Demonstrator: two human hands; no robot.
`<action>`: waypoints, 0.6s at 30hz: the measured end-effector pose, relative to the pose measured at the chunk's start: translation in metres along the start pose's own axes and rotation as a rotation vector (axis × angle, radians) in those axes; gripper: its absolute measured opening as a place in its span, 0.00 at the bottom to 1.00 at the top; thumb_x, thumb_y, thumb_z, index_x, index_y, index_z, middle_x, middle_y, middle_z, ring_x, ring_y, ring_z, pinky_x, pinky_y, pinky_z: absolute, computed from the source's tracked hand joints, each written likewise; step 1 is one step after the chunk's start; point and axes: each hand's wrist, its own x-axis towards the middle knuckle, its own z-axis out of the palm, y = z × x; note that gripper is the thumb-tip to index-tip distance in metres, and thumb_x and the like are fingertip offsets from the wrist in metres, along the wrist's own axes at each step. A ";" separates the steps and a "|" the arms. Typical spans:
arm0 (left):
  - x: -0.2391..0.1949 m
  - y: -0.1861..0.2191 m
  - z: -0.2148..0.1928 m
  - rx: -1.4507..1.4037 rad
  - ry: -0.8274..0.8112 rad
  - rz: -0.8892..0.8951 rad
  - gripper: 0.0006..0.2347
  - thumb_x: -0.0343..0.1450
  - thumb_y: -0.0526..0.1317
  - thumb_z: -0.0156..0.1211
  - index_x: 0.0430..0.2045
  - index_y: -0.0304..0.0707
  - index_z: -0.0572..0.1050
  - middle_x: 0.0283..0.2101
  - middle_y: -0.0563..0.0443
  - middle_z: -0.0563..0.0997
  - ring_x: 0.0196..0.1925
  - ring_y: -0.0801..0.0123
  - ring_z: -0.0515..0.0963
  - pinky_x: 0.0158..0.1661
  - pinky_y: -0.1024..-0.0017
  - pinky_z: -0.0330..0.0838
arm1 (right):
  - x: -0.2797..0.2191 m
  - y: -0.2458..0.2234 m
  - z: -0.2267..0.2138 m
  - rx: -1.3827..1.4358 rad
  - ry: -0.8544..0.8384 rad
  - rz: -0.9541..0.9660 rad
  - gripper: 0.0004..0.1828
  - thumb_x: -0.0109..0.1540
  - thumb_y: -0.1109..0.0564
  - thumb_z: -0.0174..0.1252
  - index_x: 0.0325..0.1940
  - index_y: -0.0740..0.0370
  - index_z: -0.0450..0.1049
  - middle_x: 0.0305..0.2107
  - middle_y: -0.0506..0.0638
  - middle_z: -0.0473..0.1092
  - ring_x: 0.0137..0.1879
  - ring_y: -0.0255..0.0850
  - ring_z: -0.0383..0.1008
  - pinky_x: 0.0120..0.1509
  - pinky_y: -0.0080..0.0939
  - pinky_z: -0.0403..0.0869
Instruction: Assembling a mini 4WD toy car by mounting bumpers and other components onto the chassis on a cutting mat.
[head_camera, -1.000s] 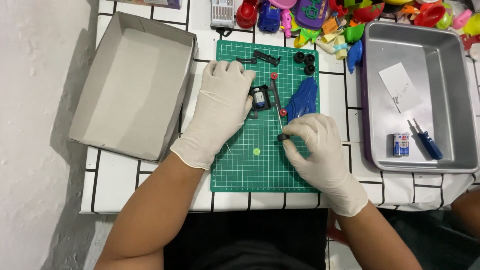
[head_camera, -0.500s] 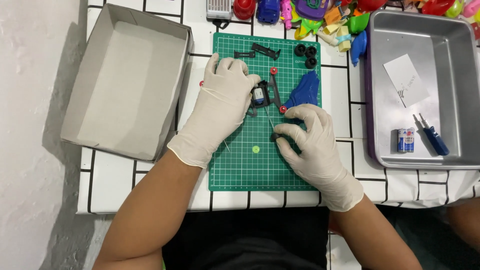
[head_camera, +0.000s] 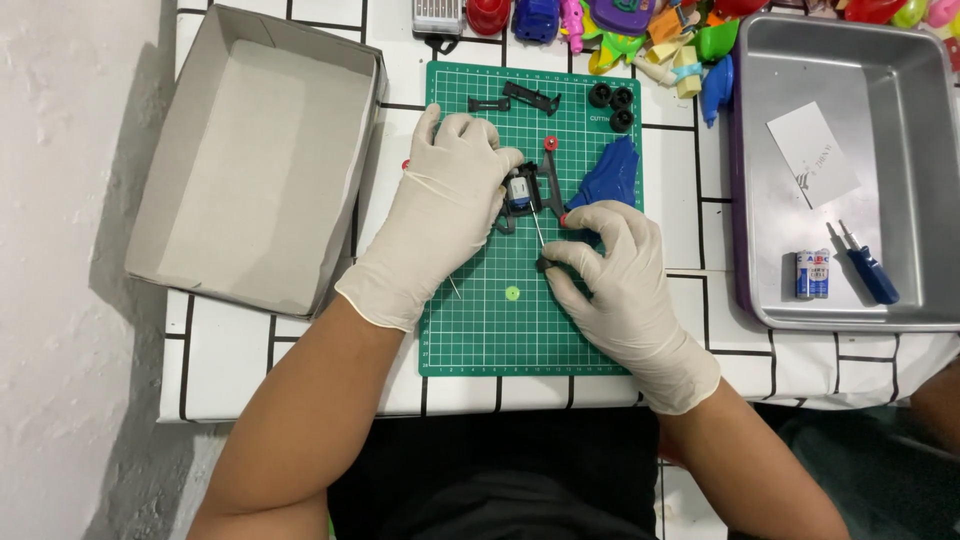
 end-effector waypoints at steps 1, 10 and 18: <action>0.001 0.000 -0.001 0.001 0.001 0.001 0.11 0.70 0.37 0.65 0.46 0.48 0.79 0.42 0.50 0.72 0.60 0.54 0.70 0.67 0.38 0.44 | 0.001 -0.001 0.000 -0.001 0.002 -0.001 0.15 0.57 0.62 0.69 0.44 0.48 0.76 0.48 0.47 0.66 0.61 0.52 0.66 0.60 0.53 0.67; 0.003 0.011 -0.028 -0.011 -0.047 -0.024 0.15 0.68 0.36 0.66 0.50 0.44 0.79 0.42 0.47 0.77 0.60 0.51 0.72 0.65 0.37 0.46 | 0.003 -0.004 0.004 -0.063 0.046 -0.019 0.16 0.55 0.60 0.71 0.42 0.49 0.74 0.47 0.46 0.65 0.60 0.49 0.66 0.58 0.51 0.65; -0.031 0.051 -0.070 0.020 -0.189 0.043 0.04 0.72 0.41 0.60 0.35 0.49 0.80 0.33 0.54 0.77 0.49 0.60 0.77 0.58 0.53 0.65 | -0.003 -0.003 0.008 -0.110 0.058 -0.006 0.17 0.56 0.60 0.72 0.42 0.47 0.73 0.47 0.43 0.64 0.61 0.47 0.65 0.59 0.49 0.63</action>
